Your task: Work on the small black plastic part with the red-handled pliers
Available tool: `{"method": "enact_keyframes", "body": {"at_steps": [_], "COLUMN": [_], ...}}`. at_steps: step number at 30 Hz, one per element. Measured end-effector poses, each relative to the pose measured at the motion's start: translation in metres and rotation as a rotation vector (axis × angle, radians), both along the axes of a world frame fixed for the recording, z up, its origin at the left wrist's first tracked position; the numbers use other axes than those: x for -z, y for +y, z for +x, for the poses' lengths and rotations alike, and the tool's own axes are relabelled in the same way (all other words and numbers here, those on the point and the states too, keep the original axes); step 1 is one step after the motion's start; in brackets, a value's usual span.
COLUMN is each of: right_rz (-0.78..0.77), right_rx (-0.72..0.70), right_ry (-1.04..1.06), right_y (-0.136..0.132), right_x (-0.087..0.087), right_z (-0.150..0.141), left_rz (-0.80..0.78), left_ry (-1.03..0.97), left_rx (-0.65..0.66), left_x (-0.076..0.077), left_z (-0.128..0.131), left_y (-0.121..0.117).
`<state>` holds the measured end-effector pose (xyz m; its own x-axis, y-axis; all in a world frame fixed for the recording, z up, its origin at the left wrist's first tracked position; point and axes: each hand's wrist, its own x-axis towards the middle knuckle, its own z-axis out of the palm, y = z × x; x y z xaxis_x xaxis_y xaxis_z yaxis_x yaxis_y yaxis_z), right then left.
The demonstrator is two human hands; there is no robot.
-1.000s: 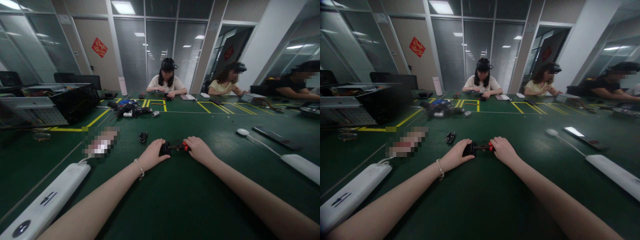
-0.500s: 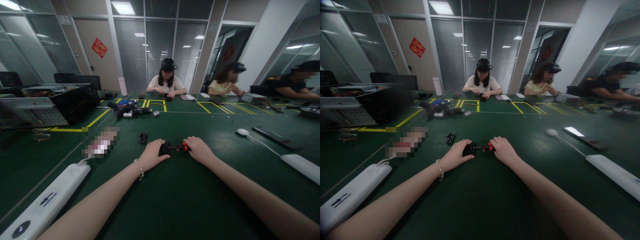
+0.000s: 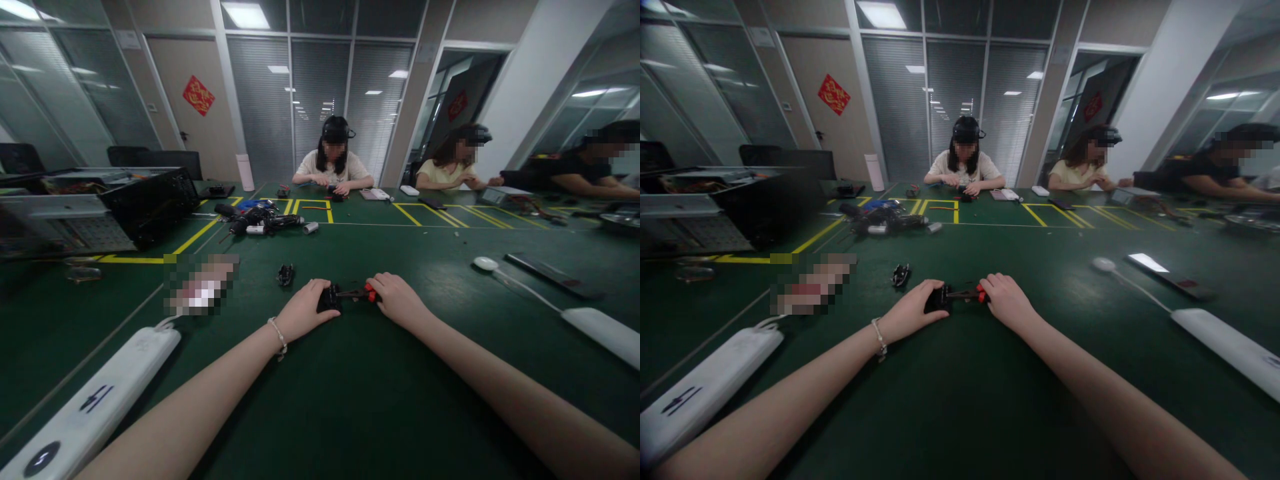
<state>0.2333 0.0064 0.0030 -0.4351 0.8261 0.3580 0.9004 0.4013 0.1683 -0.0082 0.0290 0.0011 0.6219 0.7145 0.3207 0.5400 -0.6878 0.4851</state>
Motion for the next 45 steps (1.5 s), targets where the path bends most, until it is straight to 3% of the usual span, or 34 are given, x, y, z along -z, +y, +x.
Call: {"method": "enact_keyframes", "body": {"at_steps": [45], "right_rz": [0.002], "right_rx": [0.04], "right_ry": [-0.03], "right_y": [-0.0032], "right_x": [-0.0037], "right_z": [-0.0038], "left_rz": [-0.027], "left_ry": [0.011], "left_rx": [-0.001], "left_x": [0.0027], "left_z": [-0.0002], "left_y": [0.0022]}}
